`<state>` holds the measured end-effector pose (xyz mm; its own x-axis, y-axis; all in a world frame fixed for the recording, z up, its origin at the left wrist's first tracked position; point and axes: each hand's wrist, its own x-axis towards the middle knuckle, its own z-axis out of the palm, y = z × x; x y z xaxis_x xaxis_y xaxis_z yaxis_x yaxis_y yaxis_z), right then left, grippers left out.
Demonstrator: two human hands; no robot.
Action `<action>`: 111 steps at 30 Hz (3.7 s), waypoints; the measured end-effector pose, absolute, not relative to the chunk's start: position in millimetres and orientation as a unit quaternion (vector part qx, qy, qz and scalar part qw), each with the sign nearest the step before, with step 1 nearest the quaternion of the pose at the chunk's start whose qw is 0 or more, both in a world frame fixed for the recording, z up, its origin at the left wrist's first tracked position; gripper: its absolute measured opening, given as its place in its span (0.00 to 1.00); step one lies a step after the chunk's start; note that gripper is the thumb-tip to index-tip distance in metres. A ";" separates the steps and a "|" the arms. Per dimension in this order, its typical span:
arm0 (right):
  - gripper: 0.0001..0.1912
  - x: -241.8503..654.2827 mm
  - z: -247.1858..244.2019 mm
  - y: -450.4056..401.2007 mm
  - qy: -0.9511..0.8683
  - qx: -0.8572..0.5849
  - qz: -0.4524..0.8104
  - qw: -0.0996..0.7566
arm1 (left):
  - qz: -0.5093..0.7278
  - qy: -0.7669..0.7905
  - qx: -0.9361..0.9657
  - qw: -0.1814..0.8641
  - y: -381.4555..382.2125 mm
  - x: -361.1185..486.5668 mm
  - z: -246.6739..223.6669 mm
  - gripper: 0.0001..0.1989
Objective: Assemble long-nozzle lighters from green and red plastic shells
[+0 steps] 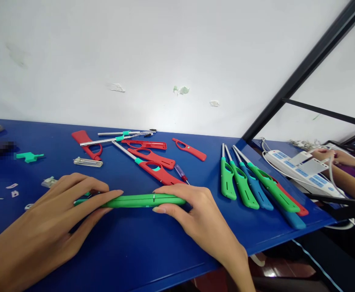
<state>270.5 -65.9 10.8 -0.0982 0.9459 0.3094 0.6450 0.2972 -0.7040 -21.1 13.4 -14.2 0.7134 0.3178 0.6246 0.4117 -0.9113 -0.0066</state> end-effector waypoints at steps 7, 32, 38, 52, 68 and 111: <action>0.08 266.8 10.1 -65.9 -0.740 -0.514 0.172 0.399 | -0.323 -0.202 -0.923 0.052 8.3 -15.8 -11.6 0.15; 0.05 243.8 8.3 -70.6 -0.781 -0.480 0.108 0.384 | -0.403 -0.120 -0.905 0.062 13.4 -18.9 -3.0 0.10; 0.09 246.0 7.0 -70.4 -0.765 -0.500 0.116 0.390 | -0.383 -0.138 -0.909 0.087 14.0 -21.4 -2.1 0.10; 0.25 247.1 -3.1 -66.9 -0.743 -0.538 0.120 0.380 | -0.354 -0.168 -0.912 0.122 16.2 -22.0 -3.0 0.12; 0.12 246.5 0.3 -66.7 -0.799 -0.465 0.131 0.358 | -0.382 -0.150 -0.909 0.072 13.0 -14.4 7.1 0.11; 0.12 269.0 -6.9 -67.0 -0.776 -0.554 0.153 0.261 | -0.214 -0.392 -0.879 -0.166 101.4 -77.1 60.4 0.18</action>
<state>269.0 -67.0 -6.9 -0.2508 0.9389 0.2356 0.7791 0.3402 -0.5266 -77.1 101.4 60.4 0.6012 0.7599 0.2471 0.6177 -0.6381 0.4596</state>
